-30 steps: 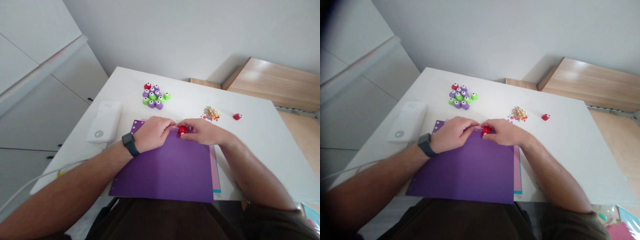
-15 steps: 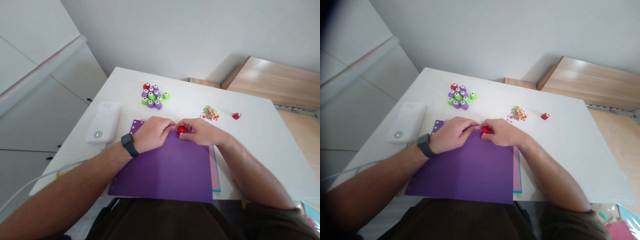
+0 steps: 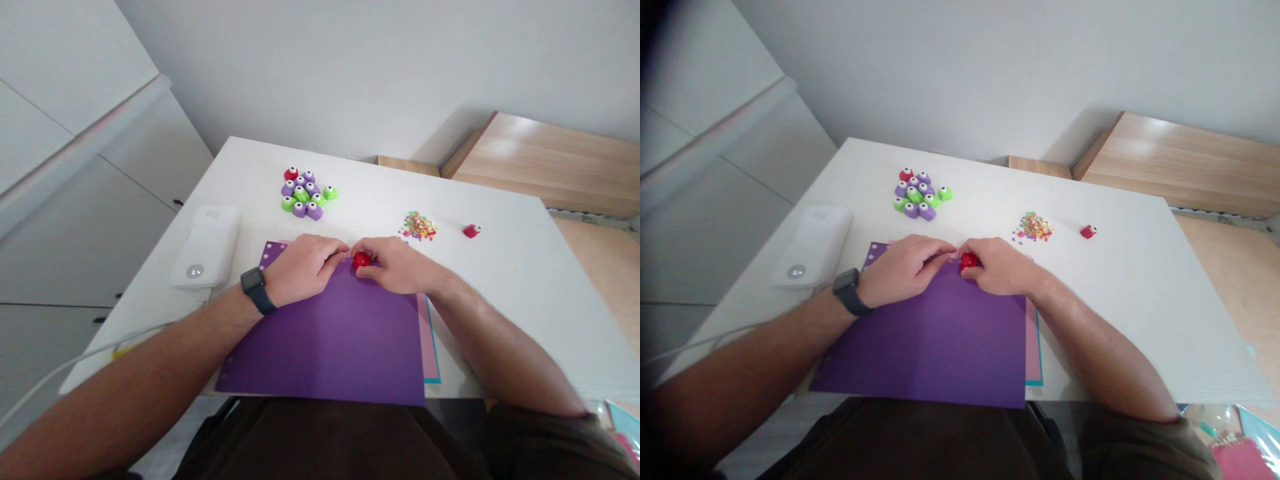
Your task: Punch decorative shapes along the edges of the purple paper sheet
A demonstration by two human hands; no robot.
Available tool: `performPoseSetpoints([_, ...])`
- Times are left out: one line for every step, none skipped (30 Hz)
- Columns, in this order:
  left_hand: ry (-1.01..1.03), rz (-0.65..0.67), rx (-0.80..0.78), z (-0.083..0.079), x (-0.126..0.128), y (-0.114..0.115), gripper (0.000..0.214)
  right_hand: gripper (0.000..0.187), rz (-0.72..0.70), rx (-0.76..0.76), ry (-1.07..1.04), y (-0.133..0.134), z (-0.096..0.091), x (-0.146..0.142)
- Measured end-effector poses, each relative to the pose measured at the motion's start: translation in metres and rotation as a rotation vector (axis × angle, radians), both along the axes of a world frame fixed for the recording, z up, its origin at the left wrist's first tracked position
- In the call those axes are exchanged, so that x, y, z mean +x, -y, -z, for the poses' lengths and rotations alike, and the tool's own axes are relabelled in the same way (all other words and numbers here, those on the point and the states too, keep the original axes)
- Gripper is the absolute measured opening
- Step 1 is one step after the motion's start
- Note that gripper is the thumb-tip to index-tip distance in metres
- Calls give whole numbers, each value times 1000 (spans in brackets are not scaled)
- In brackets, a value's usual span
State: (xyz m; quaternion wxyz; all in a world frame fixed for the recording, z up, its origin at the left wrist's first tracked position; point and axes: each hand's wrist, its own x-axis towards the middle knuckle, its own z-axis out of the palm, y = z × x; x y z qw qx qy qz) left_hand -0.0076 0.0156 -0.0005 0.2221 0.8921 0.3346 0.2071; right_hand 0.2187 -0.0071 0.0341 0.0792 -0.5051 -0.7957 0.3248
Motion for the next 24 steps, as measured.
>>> performPoseSetpoints([-3, -2, -9, -1, 0, 0, 26, 22, 0, 5, -1, 0, 0, 0])
performPoseSetpoints([-7, -6, -16, -1, 0, 0, 27, 22, -1, 11, 1, 1, 0, 0])
performPoseSetpoints([-12, -11, -20, -2, 0, 1, 29, 22, -2, 18, 4, 1, 0, 0])
performPoseSetpoints([-16, -13, -24, -4, 1, 1, 32, 22, -2, 26, 9, 1, -1, -1])
performPoseSetpoints([-21, -10, -28, -5, 2, 1, 38, 21, -3, 33, 15, 1, -1, -1])
performPoseSetpoints([-27, -6, -32, -6, 3, 1, 44, 19, -5, 40, 21, 2, -1, -1])
performPoseSetpoints([-35, -2, -34, -7, 5, 1, 50, 17, -6, 47, 25, 2, -2, -1])
performPoseSetpoints([-46, -1, -34, -8, 7, 2, 55, 15, -7, 51, 29, 2, -2, -1])
performPoseSetpoints([-58, -5, -31, -9, 9, 2, 58, 13, -9, 55, 33, 2, -2, -2])
performPoseSetpoints([-70, -13, -26, -10, 11, 2, 59, 10, -12, 59, 37, 2, -2, -2])
performPoseSetpoints([-76, -21, -25, -10, 14, 1, 59, 9, -15, 64, 40, 3, -2, -3])
performPoseSetpoints([-77, -25, -31, -10, 16, 1, 56, 8, -19, 69, 42, 3, -2, -3])
performPoseSetpoints([-73, -24, -45, -11, 17, 1, 53, 7, -23, 73, 44, 3, -2, -4])
performPoseSetpoints([-68, -20, -62, -11, 18, 0, 51, 8, -27, 77, 45, 4, -2, -4])
performPoseSetpoints([-65, -14, -79, -11, 19, -1, 48, 10, -29, 82, 44, 4, -2, -5])
performPoseSetpoints([-64, -7, -91, -12, 19, -1, 47, 12, -31, 84, 44, 5, -3, -5])
performPoseSetpoints([-67, -1, -98, -12, 20, -2, 46, 14, -31, 86, 46, 5, -3, -6])
performPoseSetpoints([-72, 4, -100, -13, 20, -3, 46, 15, -32, 88, 48, 6, -4, -7])
performPoseSetpoints([-79, 10, -100, -13, 20, -4, 47, 15, -33, 88, 51, 6, -4, -7])
performPoseSetpoints([-86, 16, -98, -14, 20, -4, 49, 14, -33, 88, 57, 7, -5, -8])
performPoseSetpoints([-93, 21, -95, -14, 20, -5, 50, 12, -34, 90, 65, 7, -5, -9])
performPoseSetpoints([-100, 25, -91, -15, 20, -5, 51, 11, -33, 96, 75, 8, -5, -9])
performPoseSetpoints([-106, 28, -85, -15, 20, -5, 51, 10, -34, 103, 84, 8, -5, -10])
performPoseSetpoints([-112, 29, -75, -15, 21, -4, 50, 11, -36, 111, 91, 8, -5, -11])
